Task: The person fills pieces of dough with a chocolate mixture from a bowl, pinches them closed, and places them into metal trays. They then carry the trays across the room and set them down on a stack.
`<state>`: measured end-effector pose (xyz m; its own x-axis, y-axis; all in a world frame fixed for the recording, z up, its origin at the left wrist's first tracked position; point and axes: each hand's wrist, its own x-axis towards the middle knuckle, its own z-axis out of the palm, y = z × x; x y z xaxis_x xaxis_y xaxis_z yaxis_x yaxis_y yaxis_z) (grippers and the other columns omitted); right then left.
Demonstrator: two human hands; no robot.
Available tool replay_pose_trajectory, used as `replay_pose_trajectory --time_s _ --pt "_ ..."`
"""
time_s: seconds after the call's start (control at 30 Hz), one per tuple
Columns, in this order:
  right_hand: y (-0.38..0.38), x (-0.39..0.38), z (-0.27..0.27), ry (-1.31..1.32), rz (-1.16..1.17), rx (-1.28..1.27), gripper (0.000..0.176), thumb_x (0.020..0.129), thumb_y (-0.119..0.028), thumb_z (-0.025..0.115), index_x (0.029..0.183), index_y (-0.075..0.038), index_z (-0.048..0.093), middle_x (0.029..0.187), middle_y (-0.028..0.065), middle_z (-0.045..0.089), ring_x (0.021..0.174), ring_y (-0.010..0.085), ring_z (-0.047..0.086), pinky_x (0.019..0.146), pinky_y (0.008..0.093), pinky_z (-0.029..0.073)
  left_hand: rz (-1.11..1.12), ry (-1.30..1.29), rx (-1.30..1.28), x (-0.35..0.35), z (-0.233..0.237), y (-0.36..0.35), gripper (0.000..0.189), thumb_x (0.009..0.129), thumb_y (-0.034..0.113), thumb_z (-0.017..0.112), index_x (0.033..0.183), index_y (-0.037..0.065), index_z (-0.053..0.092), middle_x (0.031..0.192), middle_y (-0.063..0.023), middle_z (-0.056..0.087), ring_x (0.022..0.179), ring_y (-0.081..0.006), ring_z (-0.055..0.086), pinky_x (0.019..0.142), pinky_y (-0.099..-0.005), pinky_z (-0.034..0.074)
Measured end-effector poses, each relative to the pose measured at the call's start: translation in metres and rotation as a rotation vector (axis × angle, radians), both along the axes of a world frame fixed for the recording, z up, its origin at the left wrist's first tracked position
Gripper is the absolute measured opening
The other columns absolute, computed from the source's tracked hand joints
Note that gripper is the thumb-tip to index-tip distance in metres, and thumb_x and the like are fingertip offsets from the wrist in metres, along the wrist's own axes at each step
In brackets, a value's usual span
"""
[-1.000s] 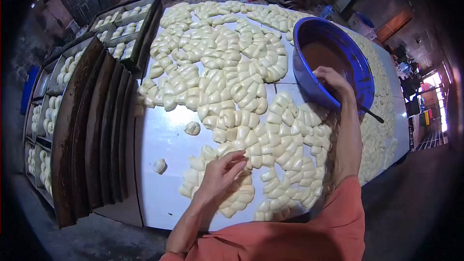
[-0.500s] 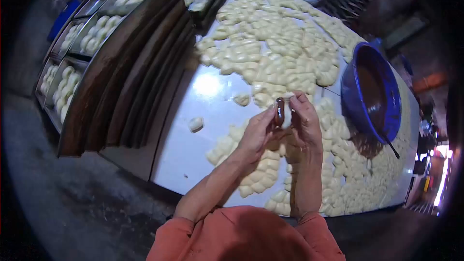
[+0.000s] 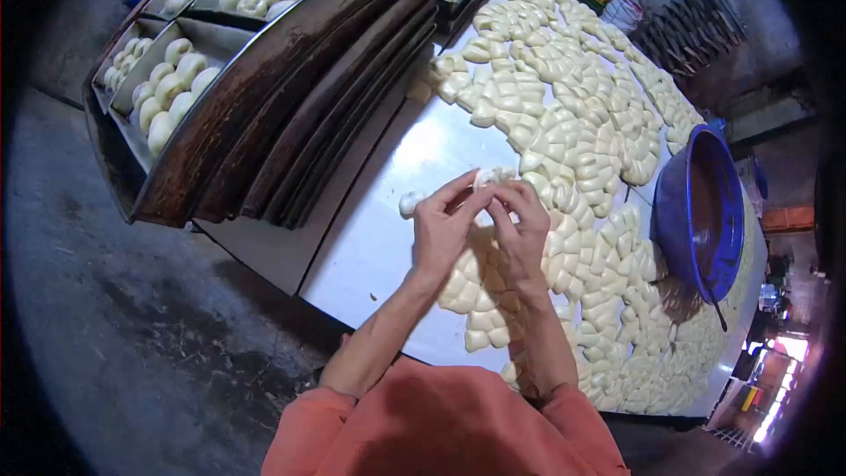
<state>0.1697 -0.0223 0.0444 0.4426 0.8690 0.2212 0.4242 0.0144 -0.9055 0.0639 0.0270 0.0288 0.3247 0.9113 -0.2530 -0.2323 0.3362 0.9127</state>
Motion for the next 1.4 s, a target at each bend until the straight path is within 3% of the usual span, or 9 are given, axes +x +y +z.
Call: replay_pose_trajectory --time_s 0.07,0.13,0.33,0.53,0.8,0.97,1.13,1.23,1.4 --pt "0.004 0.007 -0.017 0.52 0.072 -0.084 0.021 0.085 -0.004 0.067 0.105 0.003 0.068 0.086 0.0058 0.063 0.08 0.0126 0.058 0.07 0.0262 0.048 -0.034 -0.122 -0.004 0.0 -0.003 0.009 0.035 0.09 0.017 0.071 0.119 -0.001 0.066 0.092 -0.0033 0.07 0.075 -0.004 0.059 0.063 -0.0178 0.048" --pt "0.004 0.007 -0.005 0.601 0.116 -0.121 0.024 0.084 -0.005 0.068 0.107 0.005 0.066 0.093 0.0064 0.064 0.076 0.011 0.058 0.066 0.0252 0.047 -0.19 -0.094 -0.177 -0.011 0.009 0.022 0.031 0.091 0.019 0.07 0.116 0.001 0.068 0.089 -0.0027 0.07 0.073 -0.0041 0.06 0.06 -0.0184 0.048" --pt "0.0 0.007 -0.013 0.032 0.241 0.018 0.029 0.084 -0.006 0.071 0.113 -0.003 0.067 0.104 0.0078 0.063 0.082 0.013 0.059 0.069 0.0255 0.047 -0.181 -0.129 -0.168 -0.03 0.009 0.032 0.029 0.092 0.02 0.067 0.116 0.003 0.067 0.091 -0.0021 0.069 0.078 -0.0076 0.063 0.066 -0.022 0.054" --pt "0.019 -0.014 -0.029 0.168 0.097 0.315 0.022 0.088 -0.01 0.069 0.108 -0.003 0.061 0.114 0.0124 0.058 0.092 0.018 0.057 0.077 0.0291 0.048 -0.223 -0.138 -0.067 -0.044 0.001 0.024 0.025 0.094 0.013 0.063 0.116 0.002 0.066 0.103 -0.0066 0.069 0.087 -0.0105 0.065 0.074 -0.027 0.058" --pt "0.038 -0.022 -0.023 0.011 0.093 -0.087 0.015 0.09 -0.014 0.068 0.093 0.001 0.066 0.08 0.0073 0.064 0.068 0.0139 0.062 0.061 0.028 0.049 -0.174 0.044 -0.049 -0.054 0.0 0.024 0.03 0.093 0.017 0.066 0.116 -0.002 0.065 0.095 -0.0068 0.069 0.083 -0.0095 0.065 0.07 -0.0226 0.054" --pt "0.045 -0.025 -0.002 -0.18 0.365 0.131 0.024 0.083 -0.006 0.072 0.107 -0.002 0.068 0.101 0.0121 0.068 0.088 0.0212 0.065 0.077 0.0298 0.052 -0.133 -0.004 -0.064 -0.075 -0.005 0.054 0.032 0.098 0.024 0.059 0.116 -0.001 0.066 0.092 -0.0066 0.069 0.078 -0.0117 0.067 0.064 -0.023 0.055" --pt "0.07 -0.021 -0.022 0.218 0.297 -0.082 0.023 0.089 -0.013 0.064 0.108 0.0 0.068 0.101 0.0119 0.069 0.088 0.0208 0.065 0.08 0.0307 0.051 0.055 0.333 0.016 -0.092 -0.004 0.06 0.045 0.101 0.036 0.049 0.129 0.001 0.058 0.099 -0.009 0.068 0.084 -0.013 0.067 0.058 -0.0228 0.051" --pt "0.082 -0.02 -0.039 -0.016 0.498 -0.329 0.031 0.091 -0.018 0.058 0.112 0.004 0.066 0.101 0.0149 0.069 0.092 0.0213 0.064 0.082 0.0283 0.049 -0.019 0.408 0.018 -0.107 -0.03 0.058 0.044 0.098 0.03 0.054 0.129 0.0 0.056 0.103 -0.0099 0.066 0.084 -0.0114 0.065 0.065 -0.0246 0.051" --pt "0.063 -0.012 -0.013 0.004 0.395 -0.372 0.028 0.093 -0.015 0.06 0.117 -0.002 0.064 0.1 0.0114 0.07 0.087 0.0183 0.064 0.08 0.0299 0.05 -0.027 0.459 0.087 -0.122 -0.05 0.036 0.037 0.092 0.025 0.063 0.118 -0.002 0.061 0.089 -0.0087 0.069 0.074 -0.009 0.062 0.07 -0.0264 0.049"
